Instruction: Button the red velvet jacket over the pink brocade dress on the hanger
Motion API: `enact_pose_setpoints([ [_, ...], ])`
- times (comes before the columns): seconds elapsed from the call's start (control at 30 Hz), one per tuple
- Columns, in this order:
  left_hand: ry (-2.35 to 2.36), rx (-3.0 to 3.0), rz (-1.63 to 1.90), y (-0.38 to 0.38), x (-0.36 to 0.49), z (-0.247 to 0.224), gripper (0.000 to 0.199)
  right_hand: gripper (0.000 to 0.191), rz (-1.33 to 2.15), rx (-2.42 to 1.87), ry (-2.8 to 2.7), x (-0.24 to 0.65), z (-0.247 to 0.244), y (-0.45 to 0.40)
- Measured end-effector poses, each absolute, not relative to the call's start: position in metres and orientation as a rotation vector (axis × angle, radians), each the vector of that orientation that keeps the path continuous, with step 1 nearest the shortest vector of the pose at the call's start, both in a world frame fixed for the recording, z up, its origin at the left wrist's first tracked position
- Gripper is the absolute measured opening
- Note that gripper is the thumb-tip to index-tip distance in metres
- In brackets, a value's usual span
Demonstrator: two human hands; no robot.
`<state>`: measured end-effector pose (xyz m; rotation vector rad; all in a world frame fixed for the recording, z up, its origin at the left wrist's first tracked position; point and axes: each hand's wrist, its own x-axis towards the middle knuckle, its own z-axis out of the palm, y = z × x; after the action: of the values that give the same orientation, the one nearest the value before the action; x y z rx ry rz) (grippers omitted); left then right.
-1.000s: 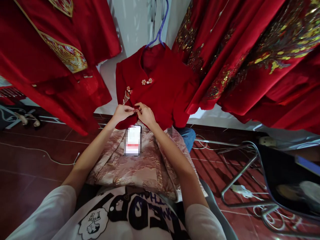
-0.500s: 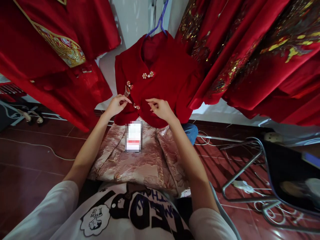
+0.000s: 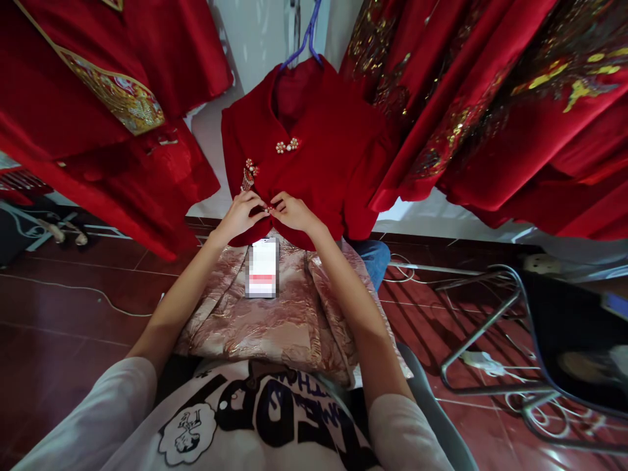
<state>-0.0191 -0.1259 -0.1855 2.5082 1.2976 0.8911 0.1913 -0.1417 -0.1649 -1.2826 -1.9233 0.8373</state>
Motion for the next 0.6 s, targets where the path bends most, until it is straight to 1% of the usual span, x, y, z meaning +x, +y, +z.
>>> enact_pose_setpoints([
  [0.1, 1.221, 2.52, 0.931, -0.129, -0.016, -0.181, 0.012, 0.007, 0.906, -1.319, -1.931, 0.192, -0.159, -0.126],
  [0.23, 1.132, 2.522, 0.992, -0.132, -0.014, -0.178, 0.015, 0.006, 1.001, -1.246, -1.727, 0.19, -0.177, -0.131],
  [0.33, 1.09, 2.475, 0.982, -0.135, -0.013, -0.176, 0.015, 0.015, 0.935, -1.158, -1.572, 0.187, -0.196, -0.144],
  [0.43, 1.093, 2.426, 0.98, -0.136, -0.012, -0.174, 0.013, 0.024, 0.915, -1.111, -1.542, 0.186, -0.207, -0.152],
  [0.6, 1.14, 2.371, 1.018, -0.138, -0.011, -0.172, 0.014, 0.02, 0.963, -1.084, -1.521, 0.185, -0.21, -0.15],
])
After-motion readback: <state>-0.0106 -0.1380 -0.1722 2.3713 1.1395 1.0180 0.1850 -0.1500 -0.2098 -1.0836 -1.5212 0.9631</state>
